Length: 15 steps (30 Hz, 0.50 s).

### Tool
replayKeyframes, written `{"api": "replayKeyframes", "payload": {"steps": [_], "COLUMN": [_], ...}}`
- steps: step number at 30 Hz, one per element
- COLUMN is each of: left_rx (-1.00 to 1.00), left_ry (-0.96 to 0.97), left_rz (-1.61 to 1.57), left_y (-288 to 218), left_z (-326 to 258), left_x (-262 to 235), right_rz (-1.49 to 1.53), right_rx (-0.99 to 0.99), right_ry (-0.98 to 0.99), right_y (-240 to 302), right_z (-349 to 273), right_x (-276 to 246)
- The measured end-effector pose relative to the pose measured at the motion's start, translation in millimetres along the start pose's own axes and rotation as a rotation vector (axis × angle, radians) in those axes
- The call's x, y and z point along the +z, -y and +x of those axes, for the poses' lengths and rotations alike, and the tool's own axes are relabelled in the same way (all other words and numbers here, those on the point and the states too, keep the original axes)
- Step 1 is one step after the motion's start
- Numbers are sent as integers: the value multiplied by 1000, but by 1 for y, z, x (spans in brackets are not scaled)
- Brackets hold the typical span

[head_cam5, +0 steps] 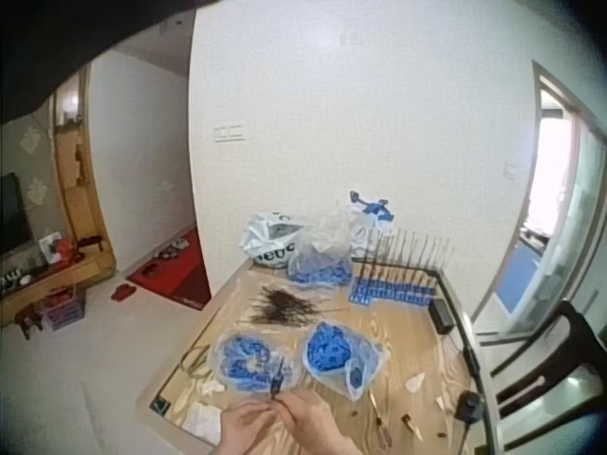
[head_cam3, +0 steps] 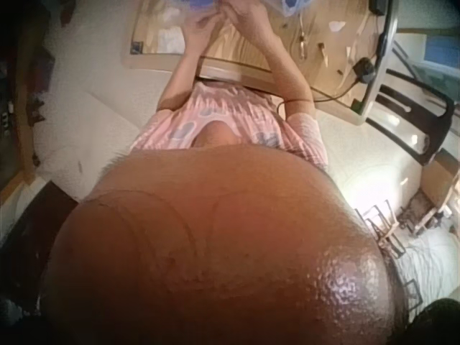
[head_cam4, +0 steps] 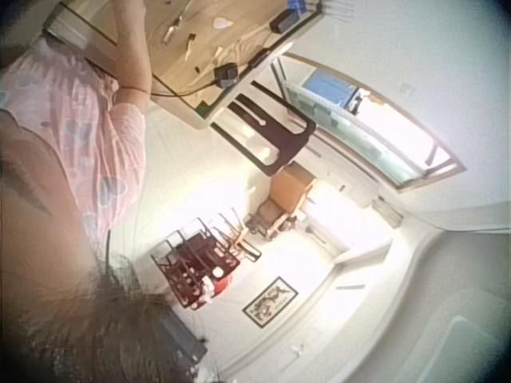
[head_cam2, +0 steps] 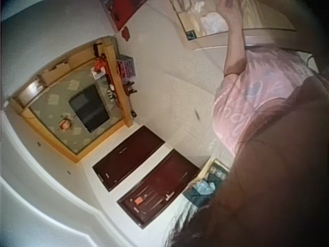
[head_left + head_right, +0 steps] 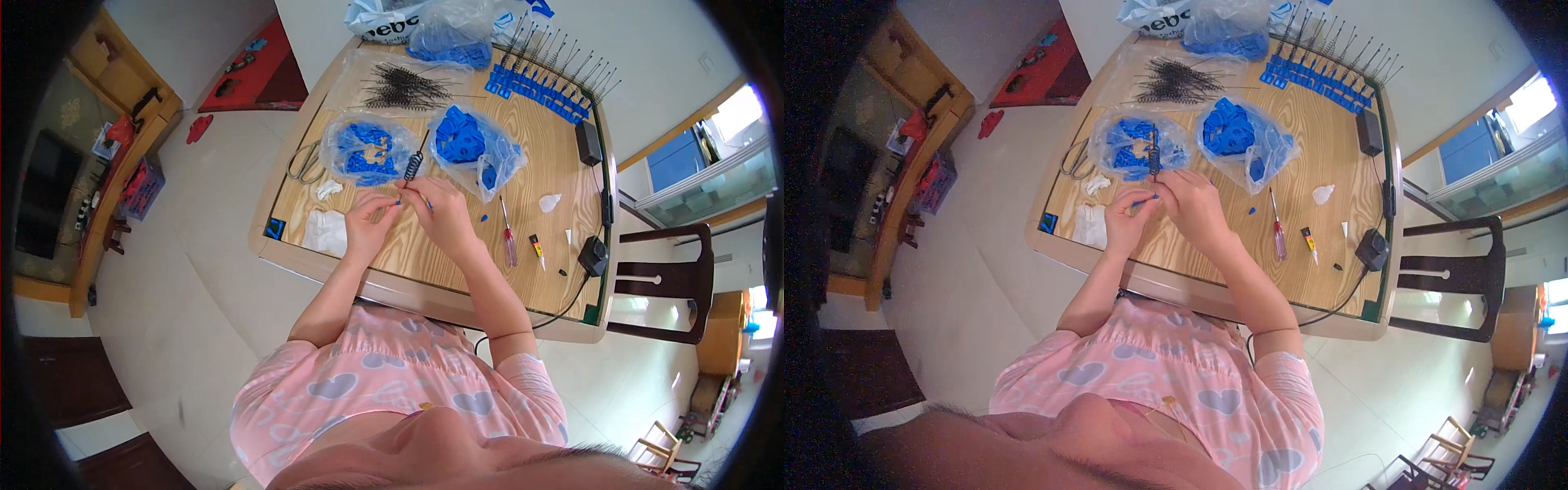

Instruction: Manually assemble a spring-like component into a blue plastic housing using glue.

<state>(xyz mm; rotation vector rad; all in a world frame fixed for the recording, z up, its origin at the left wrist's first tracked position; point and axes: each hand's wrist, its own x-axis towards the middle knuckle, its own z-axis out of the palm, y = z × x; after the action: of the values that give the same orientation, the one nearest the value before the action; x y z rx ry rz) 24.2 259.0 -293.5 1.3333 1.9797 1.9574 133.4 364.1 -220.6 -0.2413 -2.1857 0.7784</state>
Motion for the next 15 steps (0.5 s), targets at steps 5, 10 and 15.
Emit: {"api": "replayKeyframes", "payload": {"steps": [5, 10, 15], "left_rx": [-63, -136, -585], "left_ry": [125, 131, 292], "left_rz": [73, 83, -269], "left_y": [22, 36, 43], "left_z": [-27, -40, -43], "left_x": [15, 23, 21], "right_rz": [-40, -50, -106], "right_rx": [172, 213, 199], "right_ry": [116, 107, 108], "right_y": [-13, -22, -28], "right_z": [-34, -51, -60], "right_x": [-5, -2, 2]}}
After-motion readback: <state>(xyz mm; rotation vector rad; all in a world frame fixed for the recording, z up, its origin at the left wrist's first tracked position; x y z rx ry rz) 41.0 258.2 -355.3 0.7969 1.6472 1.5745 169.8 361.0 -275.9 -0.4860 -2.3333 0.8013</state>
